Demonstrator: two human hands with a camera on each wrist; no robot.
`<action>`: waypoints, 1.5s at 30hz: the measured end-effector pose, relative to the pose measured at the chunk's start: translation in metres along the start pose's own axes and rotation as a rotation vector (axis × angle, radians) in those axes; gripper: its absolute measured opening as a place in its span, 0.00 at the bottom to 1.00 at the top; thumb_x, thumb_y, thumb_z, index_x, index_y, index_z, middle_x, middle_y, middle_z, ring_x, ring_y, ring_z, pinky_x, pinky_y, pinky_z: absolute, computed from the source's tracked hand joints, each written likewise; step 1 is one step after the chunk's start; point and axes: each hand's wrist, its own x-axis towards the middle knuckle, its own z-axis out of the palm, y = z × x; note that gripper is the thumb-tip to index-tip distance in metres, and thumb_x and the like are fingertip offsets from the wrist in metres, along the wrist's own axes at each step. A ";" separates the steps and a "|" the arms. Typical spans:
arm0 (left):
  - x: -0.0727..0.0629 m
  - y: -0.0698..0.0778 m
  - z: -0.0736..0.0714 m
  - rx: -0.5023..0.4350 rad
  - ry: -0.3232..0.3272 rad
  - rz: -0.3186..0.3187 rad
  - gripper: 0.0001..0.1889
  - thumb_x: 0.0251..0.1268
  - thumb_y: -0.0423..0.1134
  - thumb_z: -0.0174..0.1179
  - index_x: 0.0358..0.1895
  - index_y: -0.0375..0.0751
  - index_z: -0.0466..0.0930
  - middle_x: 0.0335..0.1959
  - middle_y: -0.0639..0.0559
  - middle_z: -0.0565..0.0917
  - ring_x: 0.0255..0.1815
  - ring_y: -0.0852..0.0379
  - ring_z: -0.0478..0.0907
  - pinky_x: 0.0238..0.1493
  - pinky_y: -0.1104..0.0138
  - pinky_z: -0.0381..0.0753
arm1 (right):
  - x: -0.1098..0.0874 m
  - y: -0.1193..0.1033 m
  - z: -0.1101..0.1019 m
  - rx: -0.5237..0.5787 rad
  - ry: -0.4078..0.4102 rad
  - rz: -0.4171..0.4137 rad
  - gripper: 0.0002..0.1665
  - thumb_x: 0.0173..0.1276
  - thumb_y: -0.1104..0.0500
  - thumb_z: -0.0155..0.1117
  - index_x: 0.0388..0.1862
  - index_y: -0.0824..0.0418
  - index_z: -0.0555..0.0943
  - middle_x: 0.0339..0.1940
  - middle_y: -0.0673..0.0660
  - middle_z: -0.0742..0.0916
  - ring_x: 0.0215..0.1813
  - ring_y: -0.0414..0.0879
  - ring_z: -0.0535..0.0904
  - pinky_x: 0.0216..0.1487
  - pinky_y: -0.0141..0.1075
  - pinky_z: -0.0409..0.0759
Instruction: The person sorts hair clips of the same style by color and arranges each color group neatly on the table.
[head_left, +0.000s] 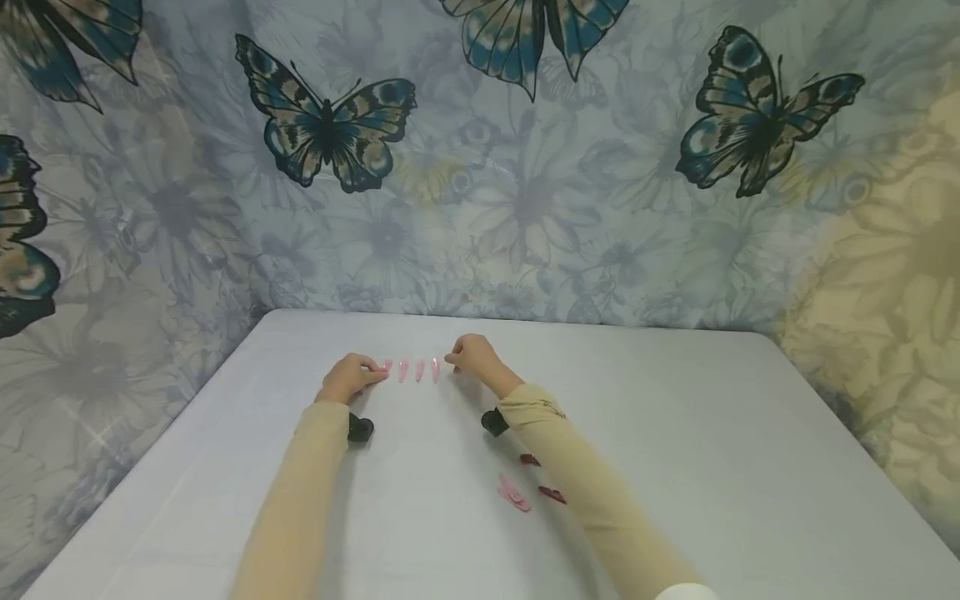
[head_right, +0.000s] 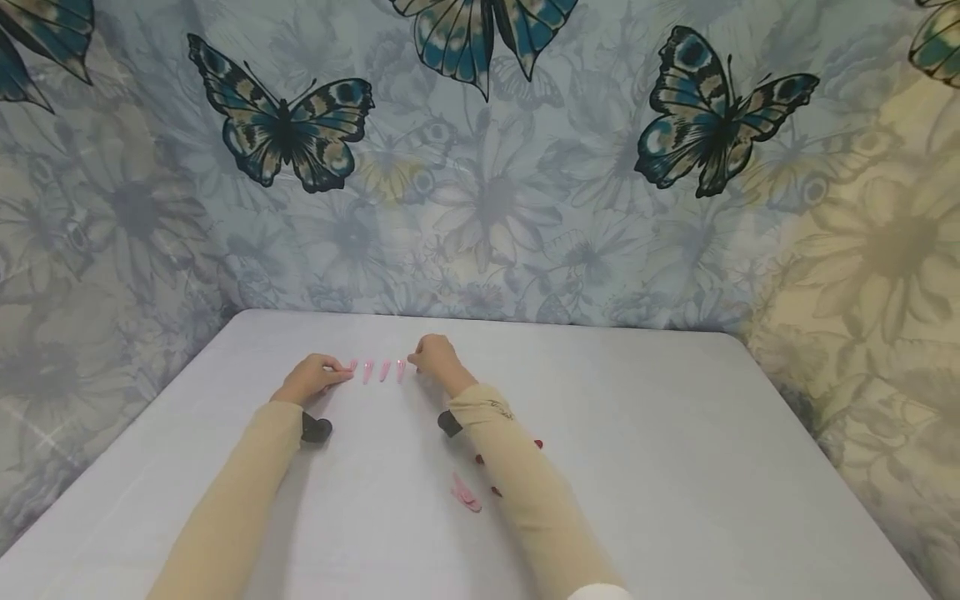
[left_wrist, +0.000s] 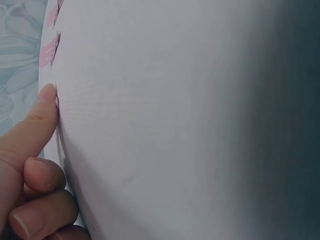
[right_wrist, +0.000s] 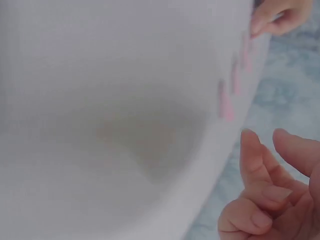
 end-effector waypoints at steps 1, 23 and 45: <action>0.000 0.000 -0.002 -0.004 0.002 0.002 0.16 0.60 0.53 0.66 0.37 0.42 0.86 0.11 0.55 0.70 0.19 0.59 0.67 0.30 0.66 0.66 | -0.017 -0.015 -0.013 -0.019 -0.010 -0.007 0.13 0.71 0.56 0.62 0.36 0.66 0.83 0.29 0.59 0.90 0.34 0.45 0.83 0.38 0.32 0.76; -0.012 0.010 -0.009 0.037 0.004 0.072 0.15 0.69 0.44 0.60 0.39 0.33 0.82 0.64 0.30 0.73 0.63 0.33 0.71 0.63 0.43 0.68 | -0.180 -0.008 -0.062 -0.112 -0.326 -0.379 0.02 0.64 0.67 0.65 0.35 0.62 0.82 0.30 0.55 0.86 0.26 0.36 0.70 0.29 0.26 0.71; -0.018 0.013 -0.002 0.041 -0.022 0.061 0.15 0.69 0.45 0.59 0.41 0.33 0.81 0.66 0.28 0.71 0.66 0.28 0.66 0.64 0.40 0.66 | -0.221 0.033 -0.047 -0.081 -0.418 -0.561 0.11 0.64 0.68 0.64 0.43 0.56 0.82 0.39 0.48 0.83 0.36 0.32 0.70 0.39 0.23 0.72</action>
